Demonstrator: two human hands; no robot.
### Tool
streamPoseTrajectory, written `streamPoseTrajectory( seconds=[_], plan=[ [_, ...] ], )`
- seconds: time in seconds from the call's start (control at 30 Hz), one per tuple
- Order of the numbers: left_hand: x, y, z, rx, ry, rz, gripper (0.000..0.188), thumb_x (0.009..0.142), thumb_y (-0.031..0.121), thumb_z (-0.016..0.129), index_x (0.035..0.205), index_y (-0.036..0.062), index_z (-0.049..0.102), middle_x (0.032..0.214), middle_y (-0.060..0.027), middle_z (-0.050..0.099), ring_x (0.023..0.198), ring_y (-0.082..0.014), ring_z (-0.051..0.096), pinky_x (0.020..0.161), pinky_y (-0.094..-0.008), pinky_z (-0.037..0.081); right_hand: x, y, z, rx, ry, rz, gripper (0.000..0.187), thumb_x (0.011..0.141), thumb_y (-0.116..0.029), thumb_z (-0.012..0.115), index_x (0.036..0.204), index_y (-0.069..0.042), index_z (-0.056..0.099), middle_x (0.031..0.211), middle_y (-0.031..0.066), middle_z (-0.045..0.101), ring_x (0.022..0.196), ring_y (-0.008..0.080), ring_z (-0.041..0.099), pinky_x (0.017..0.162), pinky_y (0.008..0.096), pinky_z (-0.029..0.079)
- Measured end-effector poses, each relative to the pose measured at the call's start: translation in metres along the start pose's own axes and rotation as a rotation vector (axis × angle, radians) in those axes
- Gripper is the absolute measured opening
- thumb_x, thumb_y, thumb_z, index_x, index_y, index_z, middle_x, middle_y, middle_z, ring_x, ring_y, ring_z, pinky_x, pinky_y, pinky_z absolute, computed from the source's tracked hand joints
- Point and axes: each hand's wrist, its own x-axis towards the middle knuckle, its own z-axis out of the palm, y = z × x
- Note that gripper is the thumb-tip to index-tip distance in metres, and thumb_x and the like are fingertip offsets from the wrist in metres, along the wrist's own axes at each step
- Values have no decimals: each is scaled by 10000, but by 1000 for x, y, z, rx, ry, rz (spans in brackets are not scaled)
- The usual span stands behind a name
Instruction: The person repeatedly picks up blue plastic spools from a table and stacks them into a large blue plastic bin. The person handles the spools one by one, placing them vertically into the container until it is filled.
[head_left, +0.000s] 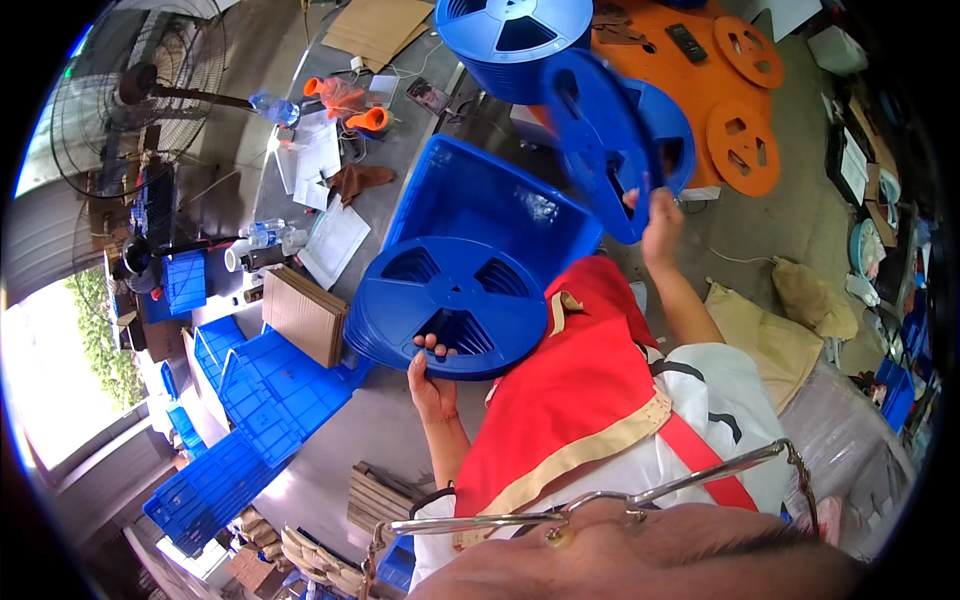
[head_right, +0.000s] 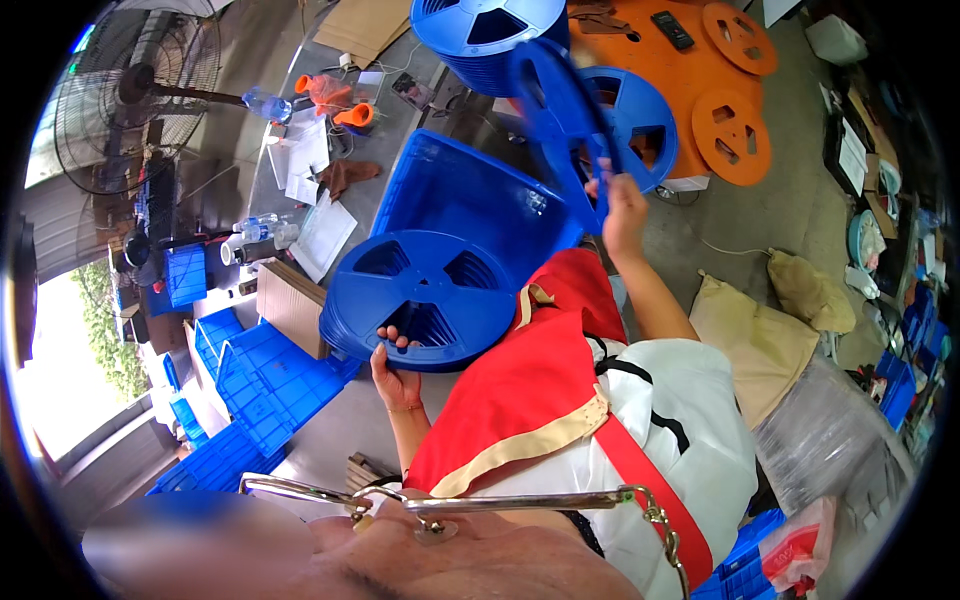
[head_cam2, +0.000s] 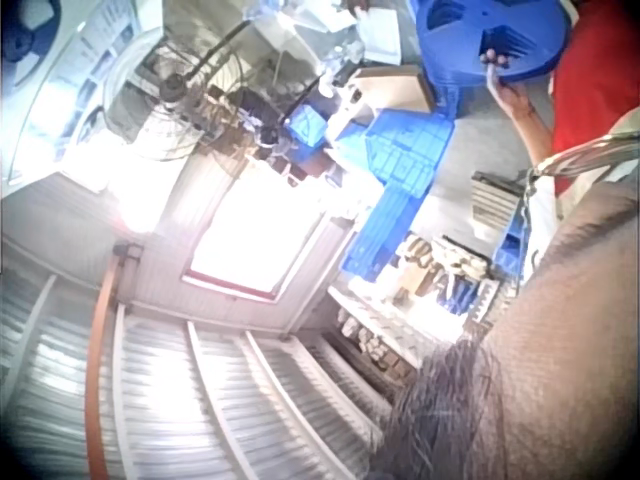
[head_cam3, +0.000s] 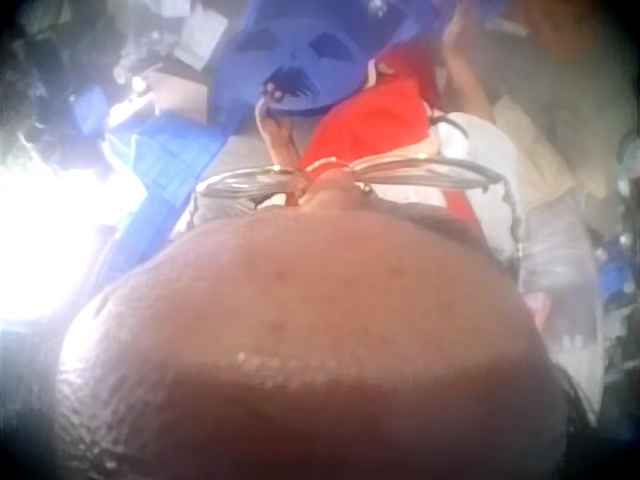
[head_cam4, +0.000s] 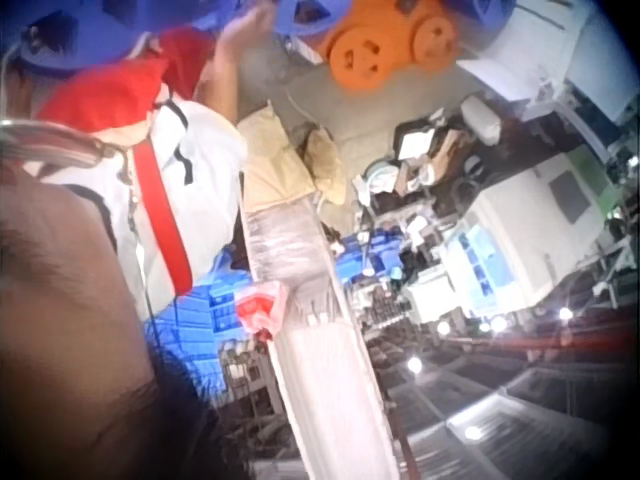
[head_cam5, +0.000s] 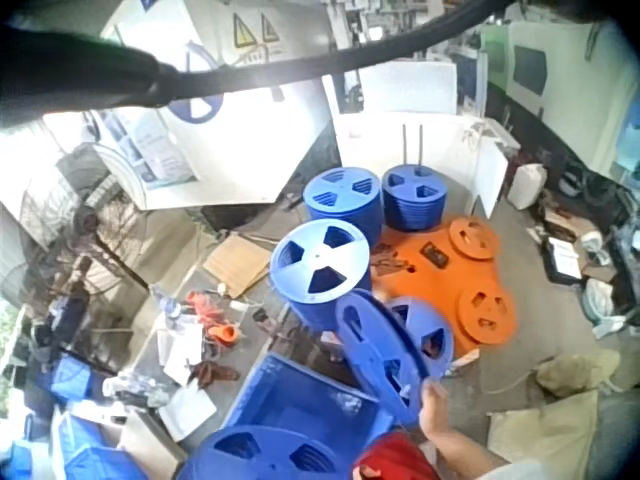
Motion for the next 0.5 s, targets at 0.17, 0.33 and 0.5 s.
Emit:
streamPoseTrajectory(
  seconds=[0.17, 0.33, 0.5],
  plan=[
    [23, -9, 0, 71, -65, -79, 331, 858, 132, 516, 1176, 49, 476, 1108, -95, 577, 860, -174, 551, 788, -353, 448, -5, -28, -8, 526, 84, 584, 328, 922, -312, 341, 1052, -65, 513, 579, 23, 440, 478, 127, 411, 481, 268, 352],
    [34, -22, -3, -12, -113, -149, 347, 883, 220, 534, 1175, 38, 485, 1118, -104, 563, 893, -199, 546, 826, -364, 444, -24, -16, -9, 663, 23, 768, 288, 905, -244, 341, 1065, -69, 504, 590, 13, 423, 468, 107, 394, 442, 248, 332],
    [43, -36, 9, 32, -90, -171, 416, 867, 262, 562, 1200, 31, 467, 1123, -110, 553, 917, -219, 543, 854, -382, 442, -35, 16, 0, 631, -82, 1049, 323, 891, -291, 344, 1056, -79, 523, 575, -9, 404, 462, 96, 387, 437, 245, 339]
  ],
)
